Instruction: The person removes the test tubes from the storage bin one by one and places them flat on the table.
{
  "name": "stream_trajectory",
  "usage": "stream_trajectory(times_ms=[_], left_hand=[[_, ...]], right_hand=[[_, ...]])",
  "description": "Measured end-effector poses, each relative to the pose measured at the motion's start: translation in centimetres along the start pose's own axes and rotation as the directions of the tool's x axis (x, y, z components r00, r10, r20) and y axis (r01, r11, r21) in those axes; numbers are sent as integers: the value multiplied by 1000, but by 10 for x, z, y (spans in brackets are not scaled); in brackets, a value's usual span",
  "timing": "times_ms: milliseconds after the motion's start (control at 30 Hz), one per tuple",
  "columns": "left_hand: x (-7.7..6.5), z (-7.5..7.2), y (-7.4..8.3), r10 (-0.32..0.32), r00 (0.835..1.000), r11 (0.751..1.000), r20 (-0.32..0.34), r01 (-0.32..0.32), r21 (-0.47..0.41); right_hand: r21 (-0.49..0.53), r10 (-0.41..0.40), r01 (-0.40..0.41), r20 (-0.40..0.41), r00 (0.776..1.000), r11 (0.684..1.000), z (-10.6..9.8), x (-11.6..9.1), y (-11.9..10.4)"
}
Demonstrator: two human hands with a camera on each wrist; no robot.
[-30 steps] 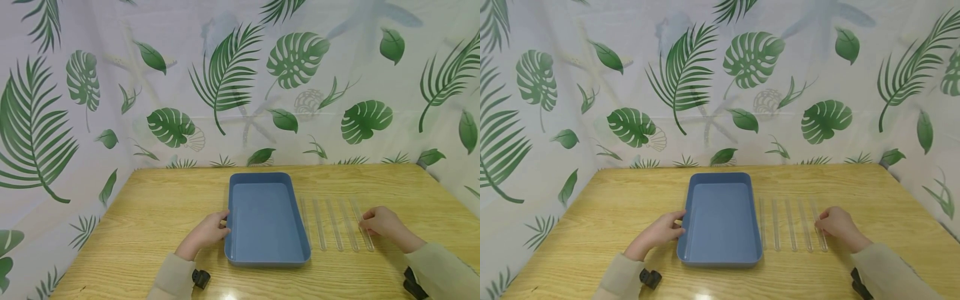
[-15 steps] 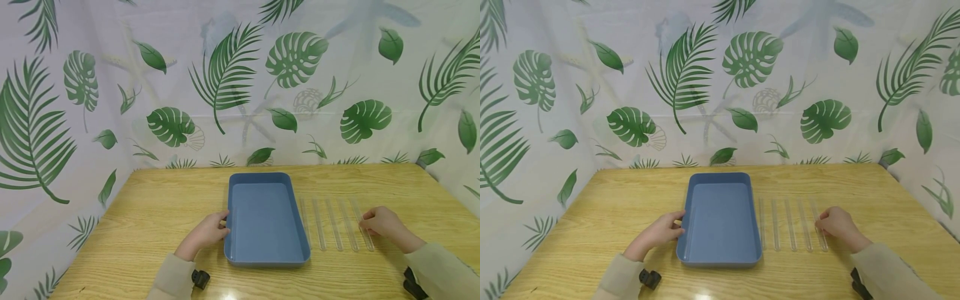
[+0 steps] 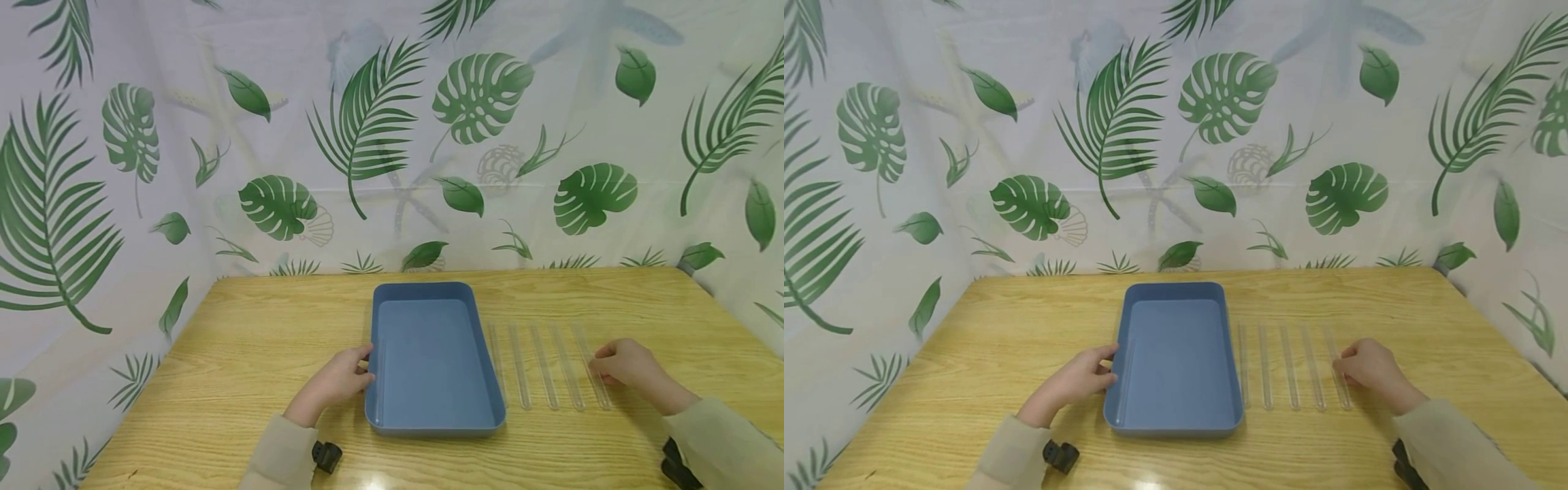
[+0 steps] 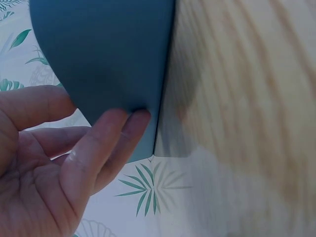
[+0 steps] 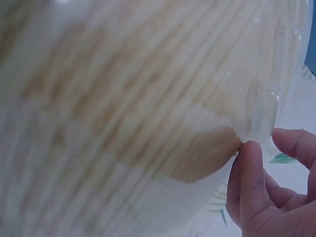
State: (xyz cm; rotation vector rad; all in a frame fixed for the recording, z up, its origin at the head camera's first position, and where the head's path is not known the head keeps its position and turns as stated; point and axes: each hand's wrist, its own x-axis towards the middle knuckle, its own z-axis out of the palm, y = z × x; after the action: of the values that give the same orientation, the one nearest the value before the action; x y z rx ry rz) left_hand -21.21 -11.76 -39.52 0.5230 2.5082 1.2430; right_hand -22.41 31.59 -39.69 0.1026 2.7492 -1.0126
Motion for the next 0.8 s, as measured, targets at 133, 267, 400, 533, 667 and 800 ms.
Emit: stream_trajectory(times_ms=[133,267,400,533,667,800], left_hand=[[0,-1,1,-5,1000,1000,1,5,0],[1,-2,2,-12,1000,1000,5,12,-1],[2,-3,2,-15,1000,1000,8,15,0],[2,-5,2,-14,1000,1000,13,14,-4],[3,-5,3,-21,1000,1000,16,21,-6],[3,-6,3,-27,999,1000,20,27,-7]], right_hand=[[-4,-2,2,6,1000,1000,-1,0,-1],[-5,-6,6,9,1000,1000,-1,0,-1],[9,-3,3,16,1000,1000,-2,0,-1],[12,-8,7,22,1000,1000,-5,0,-2],[11,-23,23,23,999,1000,-8,-1,-4],[42,-38,37,36,999,998,-12,-1,-7]])
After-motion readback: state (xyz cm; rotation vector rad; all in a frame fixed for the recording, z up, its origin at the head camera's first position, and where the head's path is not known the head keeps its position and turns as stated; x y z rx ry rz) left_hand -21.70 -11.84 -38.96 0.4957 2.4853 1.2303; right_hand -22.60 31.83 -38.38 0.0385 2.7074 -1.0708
